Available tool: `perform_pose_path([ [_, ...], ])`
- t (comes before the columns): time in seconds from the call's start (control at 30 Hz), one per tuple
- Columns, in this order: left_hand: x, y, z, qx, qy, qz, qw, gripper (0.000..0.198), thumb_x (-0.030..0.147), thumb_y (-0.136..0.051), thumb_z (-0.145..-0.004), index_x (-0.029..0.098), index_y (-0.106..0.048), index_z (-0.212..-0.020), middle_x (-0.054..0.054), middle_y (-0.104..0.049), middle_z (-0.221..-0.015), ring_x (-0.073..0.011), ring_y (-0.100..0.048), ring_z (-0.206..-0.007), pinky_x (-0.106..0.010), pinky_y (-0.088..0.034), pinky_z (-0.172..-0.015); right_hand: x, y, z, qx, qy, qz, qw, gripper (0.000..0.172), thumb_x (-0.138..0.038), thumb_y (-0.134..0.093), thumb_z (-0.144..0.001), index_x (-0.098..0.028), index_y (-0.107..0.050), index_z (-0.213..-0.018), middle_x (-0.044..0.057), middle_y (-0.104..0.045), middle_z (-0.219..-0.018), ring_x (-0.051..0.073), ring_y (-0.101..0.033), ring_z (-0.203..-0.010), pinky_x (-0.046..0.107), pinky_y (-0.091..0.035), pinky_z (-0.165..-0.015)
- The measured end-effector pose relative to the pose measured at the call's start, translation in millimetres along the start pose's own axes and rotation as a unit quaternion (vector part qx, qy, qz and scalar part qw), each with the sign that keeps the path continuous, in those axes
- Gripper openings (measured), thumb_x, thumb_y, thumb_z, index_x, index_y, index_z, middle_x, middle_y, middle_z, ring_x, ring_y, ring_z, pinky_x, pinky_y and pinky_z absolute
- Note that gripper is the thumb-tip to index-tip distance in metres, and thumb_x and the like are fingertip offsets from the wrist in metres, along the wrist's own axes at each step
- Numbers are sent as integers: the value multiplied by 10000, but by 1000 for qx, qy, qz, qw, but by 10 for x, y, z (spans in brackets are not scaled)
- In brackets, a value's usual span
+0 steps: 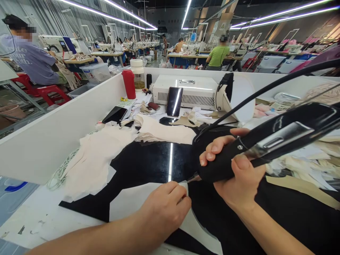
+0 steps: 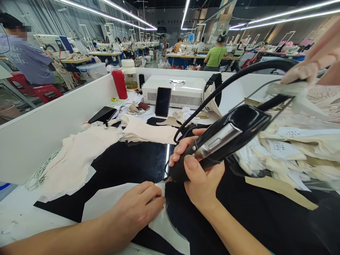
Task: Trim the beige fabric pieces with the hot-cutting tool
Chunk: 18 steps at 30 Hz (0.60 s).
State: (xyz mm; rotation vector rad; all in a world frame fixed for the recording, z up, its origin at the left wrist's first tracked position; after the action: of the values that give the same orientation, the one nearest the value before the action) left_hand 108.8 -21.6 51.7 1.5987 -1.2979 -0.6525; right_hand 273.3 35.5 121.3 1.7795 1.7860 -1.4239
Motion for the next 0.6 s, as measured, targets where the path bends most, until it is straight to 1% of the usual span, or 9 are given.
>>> perform_pose_path([
  [0.1,5,-8,9,3,-3,-12,1000,334,-80,-486,-1122,163,-662,-975,-49,-694,-995,-183,-645,-883,-277,-610,-842,-5,-23,-2,-8,1,-17,1000,484,-479,-1055,-822,-315,-754,-1164,-60,-706,-794,162,-662,-576,277,-606,-457],
  [0.2,-6,-11,16,4,3,-4,1000,323,-66,-490,-1133,162,-666,-986,-54,-704,-1016,-187,-647,-896,-280,-618,-849,3,-29,16,-15,4,-14,1000,458,-474,-1034,-848,-320,-751,-1174,-58,-699,-810,161,-659,-580,278,-600,-456],
  [0.37,3,7,1,-8,1,-9,1000,314,-78,-504,-1120,164,-667,-1004,-51,-709,-1028,-185,-648,-917,-277,-614,-856,10,-24,60,-18,11,4,1000,474,-517,-1017,-862,-327,-735,-1191,-55,-691,-809,174,-665,-588,298,-611,-462],
  [0.5,44,5,2,-9,-6,-25,1000,275,-75,-580,-1084,167,-654,-976,-27,-677,-967,-181,-645,-874,-293,-593,-791,-14,-35,65,-16,14,8,1000,481,-510,-1032,-856,-316,-735,-1181,-54,-709,-805,173,-667,-586,296,-614,-466],
  [0.6,50,-1,33,6,4,-20,1000,236,-34,-620,-1090,175,-652,-986,-20,-668,-953,-193,-654,-842,-319,-594,-756,-28,-44,56,-18,16,6,1000,482,-510,-1036,-860,-311,-736,-1181,-55,-717,-806,169,-669,-587,281,-586,-460],
])
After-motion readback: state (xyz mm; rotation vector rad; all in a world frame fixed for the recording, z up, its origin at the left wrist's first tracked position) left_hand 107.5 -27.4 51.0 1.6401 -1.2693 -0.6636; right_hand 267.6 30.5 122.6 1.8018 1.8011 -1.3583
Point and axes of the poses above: each hand's wrist, its own z-axis away from the middle knuckle, its own y-axis out of the back of the hand, x = y × z, the point moved 9 cm from there along -z, towards the middle knuckle
